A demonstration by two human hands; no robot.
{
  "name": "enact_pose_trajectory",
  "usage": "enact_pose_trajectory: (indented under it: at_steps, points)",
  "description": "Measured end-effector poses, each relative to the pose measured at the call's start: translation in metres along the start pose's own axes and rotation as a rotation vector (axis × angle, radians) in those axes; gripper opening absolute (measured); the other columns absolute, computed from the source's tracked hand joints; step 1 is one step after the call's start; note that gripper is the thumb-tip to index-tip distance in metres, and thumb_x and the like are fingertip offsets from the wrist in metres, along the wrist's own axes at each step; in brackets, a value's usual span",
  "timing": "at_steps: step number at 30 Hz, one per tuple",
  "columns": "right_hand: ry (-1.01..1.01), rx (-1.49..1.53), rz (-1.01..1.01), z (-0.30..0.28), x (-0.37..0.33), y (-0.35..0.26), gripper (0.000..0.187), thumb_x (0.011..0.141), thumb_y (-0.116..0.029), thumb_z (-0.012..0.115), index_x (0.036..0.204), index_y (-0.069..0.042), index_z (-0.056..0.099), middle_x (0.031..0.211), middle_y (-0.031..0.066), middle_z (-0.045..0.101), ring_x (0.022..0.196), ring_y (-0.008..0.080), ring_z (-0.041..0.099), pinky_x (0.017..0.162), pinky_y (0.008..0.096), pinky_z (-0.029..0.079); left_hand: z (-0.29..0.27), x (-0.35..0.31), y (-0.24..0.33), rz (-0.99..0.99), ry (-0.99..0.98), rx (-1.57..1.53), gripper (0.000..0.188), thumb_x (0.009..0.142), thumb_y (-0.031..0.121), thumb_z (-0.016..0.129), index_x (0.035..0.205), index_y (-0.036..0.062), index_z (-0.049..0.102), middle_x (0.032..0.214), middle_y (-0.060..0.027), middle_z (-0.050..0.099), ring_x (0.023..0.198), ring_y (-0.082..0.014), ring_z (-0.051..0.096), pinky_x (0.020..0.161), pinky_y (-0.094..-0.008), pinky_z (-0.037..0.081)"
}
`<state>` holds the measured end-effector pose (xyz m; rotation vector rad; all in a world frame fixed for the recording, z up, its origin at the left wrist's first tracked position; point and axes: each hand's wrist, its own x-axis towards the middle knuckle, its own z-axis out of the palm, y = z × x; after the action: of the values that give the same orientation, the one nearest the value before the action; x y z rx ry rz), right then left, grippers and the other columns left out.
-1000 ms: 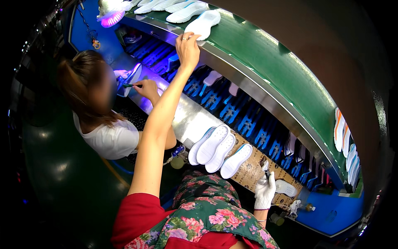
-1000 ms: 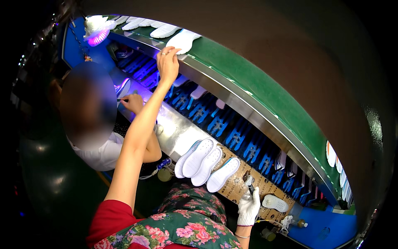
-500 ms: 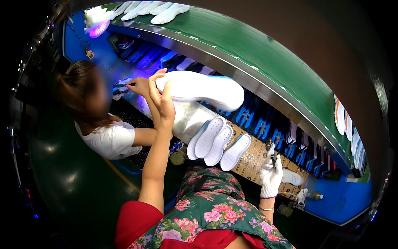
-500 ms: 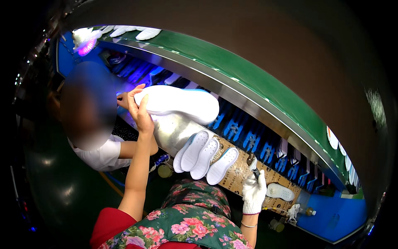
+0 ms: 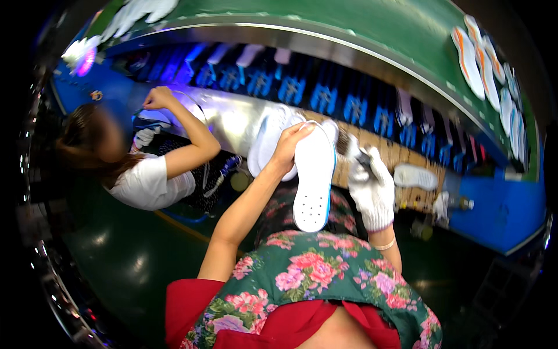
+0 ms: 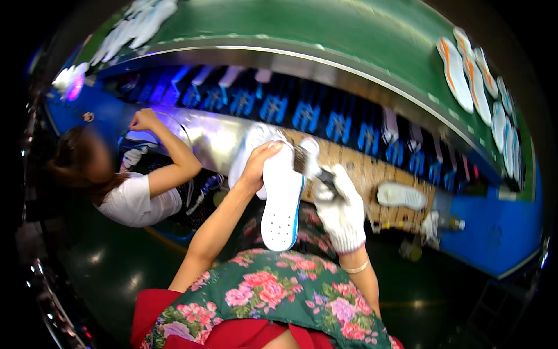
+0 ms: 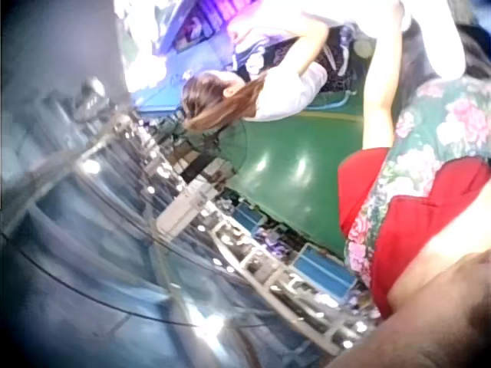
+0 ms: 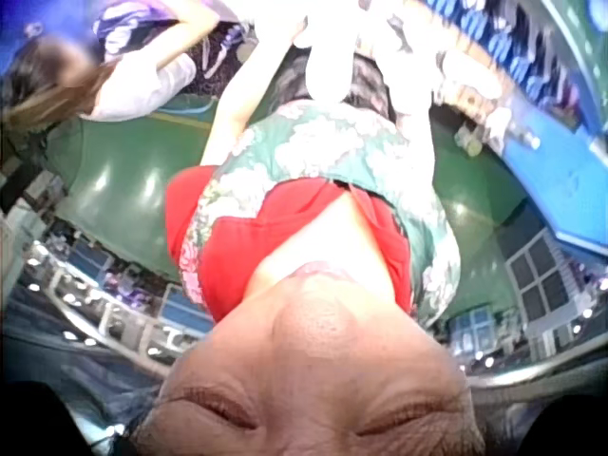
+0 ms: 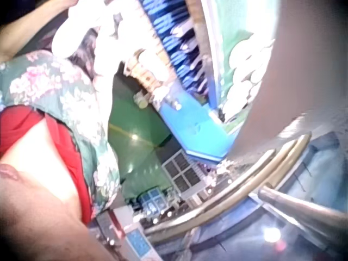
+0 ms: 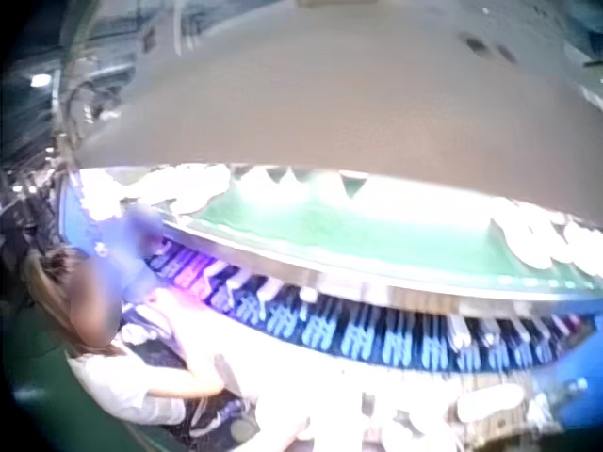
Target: The person applies glue to the interior of shoe soles using a brush and then places the soles onto a moving conveyor belt.
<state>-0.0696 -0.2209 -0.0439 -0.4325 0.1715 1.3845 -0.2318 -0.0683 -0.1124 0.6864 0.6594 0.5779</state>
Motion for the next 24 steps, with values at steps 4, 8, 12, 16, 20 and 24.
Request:
enact_pose_trajectory:
  at_steps: [4,8,12,16,20,24]
  points:
    - [0.076,-0.122,-0.079,0.014,0.0,0.002,0.026,0.089,-0.002,0.062,0.115,0.002,0.058,0.103,0.0114,0.062,0.083,0.0164,0.058,0.066,0.0257,0.05,0.015,-0.024,-0.03,-0.151,-0.177,-0.123,0.047,0.101,0.037,0.045,0.13,0.0014,0.052,0.119,-0.0113,0.064,0.105,-0.0208,0.065,0.091,-0.0353,0.052]
    - [0.076,-0.314,-0.167,0.02,-0.009,-0.003,0.025,0.086,0.001,0.065,0.111,0.003,0.064,0.096,0.0111,0.067,0.081,0.0174,0.064,0.068,0.0267,0.053,0.03,-0.061,-0.045,-0.303,-0.229,-0.291,0.085,0.094,0.07,0.021,0.145,0.0045,0.036,0.135,-0.0162,0.054,0.119,-0.0293,0.057,0.104,-0.0443,0.044]
    - [0.027,-0.541,-0.256,0.026,-0.013,-0.002,0.024,0.083,0.002,0.069,0.106,0.002,0.067,0.095,0.0108,0.069,0.081,0.0158,0.066,0.067,0.0248,0.052,0.029,-0.066,-0.042,-0.337,-0.534,-0.465,0.109,0.082,0.086,0.01,0.147,0.0024,0.034,0.135,-0.0213,0.053,0.119,-0.0403,0.055,0.102,-0.0513,0.044]
    - [-0.012,-0.813,-0.325,0.036,-0.017,-0.009,0.023,0.081,0.001,0.071,0.104,0.002,0.069,0.088,0.0072,0.069,0.075,0.012,0.065,0.06,0.0238,0.051,0.029,-0.06,-0.044,-0.34,-0.352,-0.601,0.113,0.079,0.088,0.009,0.143,0.0012,0.039,0.131,-0.0215,0.056,0.115,-0.0452,0.057,0.097,-0.0527,0.048]
    - [0.007,-1.099,-0.418,0.051,-0.023,-0.015,0.021,0.081,-0.001,0.073,0.102,0.002,0.07,0.083,0.0055,0.069,0.072,0.0105,0.064,0.059,0.0241,0.051,0.059,-0.06,-0.024,-0.274,-0.376,-0.521,0.113,0.079,0.089,0.007,0.14,0.0007,0.043,0.126,-0.0213,0.059,0.105,-0.0436,0.063,0.09,-0.0528,0.053]
    - [-0.197,-1.463,-0.84,0.05,-0.014,-0.022,0.02,0.075,-0.001,0.077,0.095,0.0,0.073,0.09,0.0104,0.072,0.079,0.0176,0.068,0.069,0.0286,0.054,0.083,-0.063,-0.013,-0.248,-0.324,-0.708,0.112,0.078,0.088,0.005,0.141,0.0034,0.041,0.12,-0.0198,0.062,0.101,-0.0382,0.065,0.087,-0.0506,0.054]
